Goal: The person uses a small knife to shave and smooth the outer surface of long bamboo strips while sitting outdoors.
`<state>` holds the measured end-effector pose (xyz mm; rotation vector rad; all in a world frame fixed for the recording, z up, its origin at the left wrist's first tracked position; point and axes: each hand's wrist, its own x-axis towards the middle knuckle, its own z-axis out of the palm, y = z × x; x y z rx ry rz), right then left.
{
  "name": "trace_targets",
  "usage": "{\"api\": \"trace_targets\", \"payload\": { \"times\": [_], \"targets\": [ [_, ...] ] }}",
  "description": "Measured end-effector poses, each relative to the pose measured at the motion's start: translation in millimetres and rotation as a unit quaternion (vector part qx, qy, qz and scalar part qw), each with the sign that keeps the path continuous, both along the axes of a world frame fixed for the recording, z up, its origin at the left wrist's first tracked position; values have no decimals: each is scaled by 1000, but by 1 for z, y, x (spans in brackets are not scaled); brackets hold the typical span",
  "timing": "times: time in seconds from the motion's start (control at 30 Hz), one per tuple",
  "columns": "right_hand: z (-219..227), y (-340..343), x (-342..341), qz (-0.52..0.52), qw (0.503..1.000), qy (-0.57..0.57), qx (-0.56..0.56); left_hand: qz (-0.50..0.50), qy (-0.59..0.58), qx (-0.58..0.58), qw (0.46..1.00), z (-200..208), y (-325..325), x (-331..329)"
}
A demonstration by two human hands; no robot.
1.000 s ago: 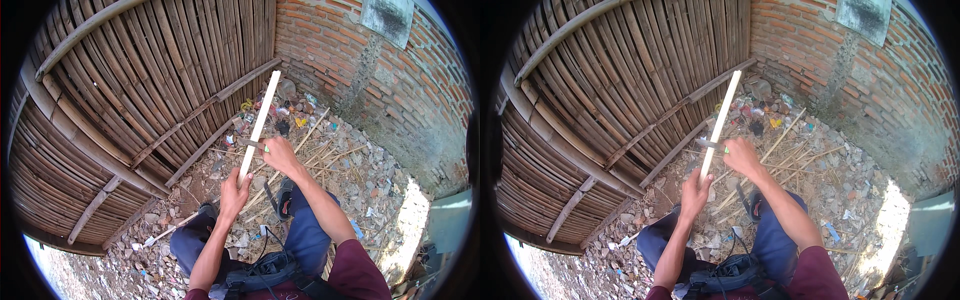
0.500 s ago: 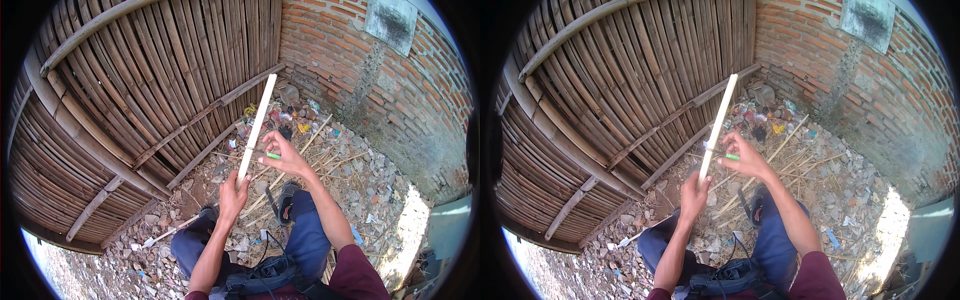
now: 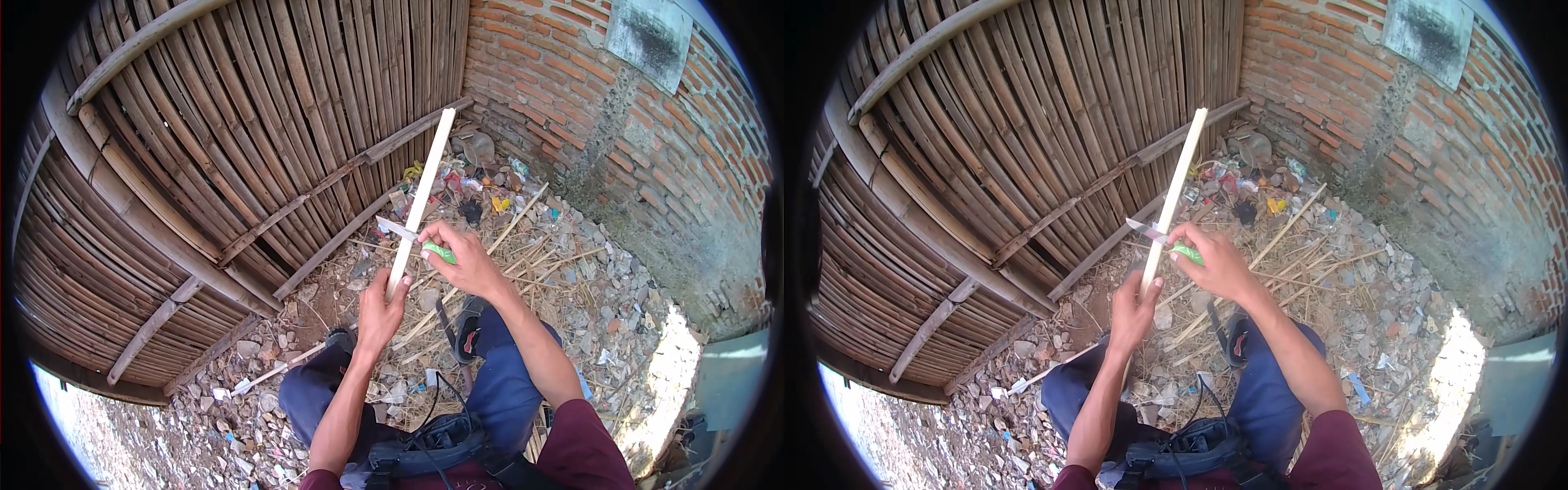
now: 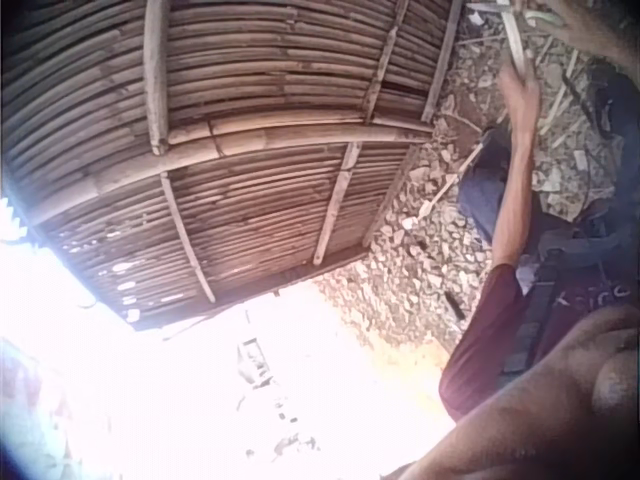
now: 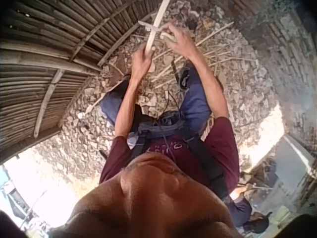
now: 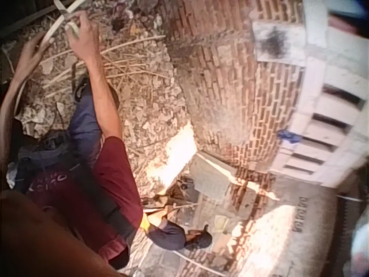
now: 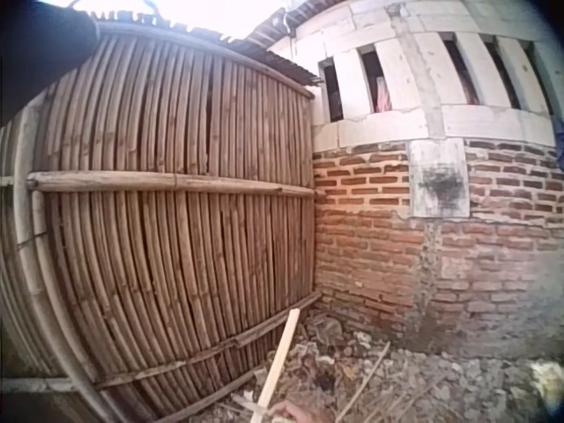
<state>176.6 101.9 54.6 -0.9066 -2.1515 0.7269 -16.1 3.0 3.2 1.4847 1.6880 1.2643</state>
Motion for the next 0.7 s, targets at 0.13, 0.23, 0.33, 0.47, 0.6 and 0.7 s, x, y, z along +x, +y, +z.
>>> {"api": "trace_targets", "payload": {
  "times": [0.13, 0.23, 0.33, 0.47, 0.6, 0.7],
  "targets": [
    [-2, -1, -1, 5, 1000, 27, 16, 2, 1, -4, 1000, 1, 1, 0],
    [3, -3, 0, 7, 999, 20, 40, -4, 17, 21, 1000, 3, 0, 2],
    [4, -4, 0, 7, 999, 22, 26, 1, -14, 19, 1000, 8, -2, 3],
    [-1, -1, -2, 13, 998, 41, 54, 4, -15, 20, 1000, 8, -2, 1],
    [-1, -2, -3, 8, 996, 45, 73, 8, -14, 3, 1000, 11, -3, 0],
    [3, -6, -2, 2, 998, 5, 70, 13, -16, 15, 1000, 9, -3, -1]
  ]
}}
